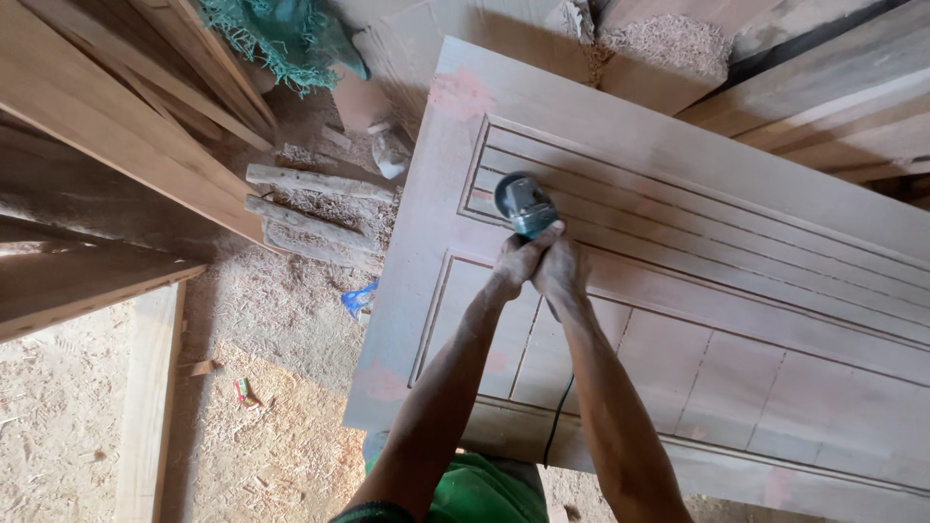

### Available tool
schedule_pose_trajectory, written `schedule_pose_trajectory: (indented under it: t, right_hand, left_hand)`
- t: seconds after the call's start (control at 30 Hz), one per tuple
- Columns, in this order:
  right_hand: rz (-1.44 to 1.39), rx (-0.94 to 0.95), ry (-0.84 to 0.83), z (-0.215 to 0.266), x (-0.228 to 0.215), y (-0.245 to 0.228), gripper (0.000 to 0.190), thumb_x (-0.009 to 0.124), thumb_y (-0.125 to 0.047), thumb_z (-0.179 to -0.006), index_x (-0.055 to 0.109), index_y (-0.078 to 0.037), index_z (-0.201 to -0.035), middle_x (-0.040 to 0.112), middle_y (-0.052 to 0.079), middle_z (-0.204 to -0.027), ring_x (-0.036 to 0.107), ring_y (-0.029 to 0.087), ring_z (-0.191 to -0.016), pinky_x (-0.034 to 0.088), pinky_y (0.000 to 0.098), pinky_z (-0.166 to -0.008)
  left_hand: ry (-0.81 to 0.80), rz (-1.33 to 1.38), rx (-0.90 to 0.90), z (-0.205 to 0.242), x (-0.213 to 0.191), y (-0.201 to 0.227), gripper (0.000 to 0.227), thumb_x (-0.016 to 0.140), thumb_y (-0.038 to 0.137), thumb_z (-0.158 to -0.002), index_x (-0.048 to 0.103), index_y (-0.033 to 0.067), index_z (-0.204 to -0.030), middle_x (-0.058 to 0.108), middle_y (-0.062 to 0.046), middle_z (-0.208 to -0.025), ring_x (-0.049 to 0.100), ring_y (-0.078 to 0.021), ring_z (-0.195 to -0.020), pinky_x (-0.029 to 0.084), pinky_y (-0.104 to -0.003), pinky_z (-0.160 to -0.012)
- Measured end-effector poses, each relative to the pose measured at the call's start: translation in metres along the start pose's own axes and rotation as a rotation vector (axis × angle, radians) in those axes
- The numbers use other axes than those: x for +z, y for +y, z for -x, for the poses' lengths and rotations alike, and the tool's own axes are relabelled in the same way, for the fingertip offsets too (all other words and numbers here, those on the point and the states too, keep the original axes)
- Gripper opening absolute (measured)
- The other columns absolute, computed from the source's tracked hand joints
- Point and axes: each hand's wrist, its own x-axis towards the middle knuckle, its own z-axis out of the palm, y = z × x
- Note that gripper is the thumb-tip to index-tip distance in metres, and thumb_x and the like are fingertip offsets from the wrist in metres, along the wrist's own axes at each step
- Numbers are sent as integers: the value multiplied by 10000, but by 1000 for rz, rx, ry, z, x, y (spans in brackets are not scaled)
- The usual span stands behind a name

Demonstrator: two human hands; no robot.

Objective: The person uses an electric orbital sander to smooth the surface of a large wooden door panel. They systematically move the sander across the flat surfaces and into the recessed grooves of the panel design.

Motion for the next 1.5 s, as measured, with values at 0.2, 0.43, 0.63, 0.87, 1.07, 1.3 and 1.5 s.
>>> schedule_pose_trajectory:
  t: [0.2, 0.43, 0.63, 0.87, 1.07, 1.3, 1.5]
  right_hand:
    - [-64, 88, 8, 2, -17, -3, 384, 712, -367, -837, 689, -78, -1090, 744, 216, -994, 726, 401, -967, 573, 536, -818]
    - [-78, -27, -19, 14, -15, -34, 363, 655, -298, -902, 626, -97, -1203, 738, 213, -1040, 702, 425, -991, 549, 560, -837]
    - [-82, -60, -20, 15, -7, -38, 344, 623, -290, -929, 602, -100, -1215, 741, 211, -1047, 702, 431, -997, 540, 574, -851]
    - [-109, -56, -25, 13, -1, -39, 329, 596, -303, -941, 600, -115, -1211, 738, 200, -1068, 702, 430, -999, 543, 583, -839]
    - [-121, -19, 16, 13, -13, -30, 402, 632, -334, -914, 563, -106, -1238, 736, 210, -1053, 699, 442, -996, 539, 582, -840]
    - [-96, -67, -40, 11, -6, -40, 432, 631, -332, -907, 552, -115, -1272, 724, 217, -1062, 688, 452, -990, 532, 592, -824]
    - [-40, -52, -21, 14, -3, -30, 377, 642, -316, -915, 581, -115, -1229, 737, 211, -1074, 697, 434, -1026, 535, 587, -859]
  left_hand:
    - [-101, -29, -14, 3, 9, 14, 785, 767, 587, -789, 691, -54, -1234, 756, -189, -1138, 713, -246, -1022, 572, -379, -881]
    - [3, 46, 49, 17, -18, 16, 804, 768, 572, -795, 651, -56, -1284, 726, -195, -1206, 688, -239, -1093, 544, -364, -944]
    - [-2, 86, 54, 13, -26, 11, 842, 771, 560, -803, 620, -87, -1319, 707, -217, -1237, 679, -247, -1117, 536, -363, -965]
    - [-32, 158, 51, 6, -29, 1, 867, 780, 560, -801, 591, -94, -1340, 690, -222, -1277, 664, -251, -1146, 524, -356, -993]
    - [-45, 62, 35, 2, -15, 3, 884, 775, 590, -780, 600, -80, -1331, 698, -216, -1264, 665, -253, -1145, 525, -363, -987]
    - [-24, 176, 56, 9, -27, 5, 880, 784, 568, -792, 572, -69, -1360, 681, -214, -1298, 654, -254, -1173, 518, -363, -1006]
    - [-37, 97, -8, 8, -22, 0, 835, 759, 547, -840, 582, -88, -1354, 686, -228, -1284, 665, -258, -1164, 532, -374, -1001]
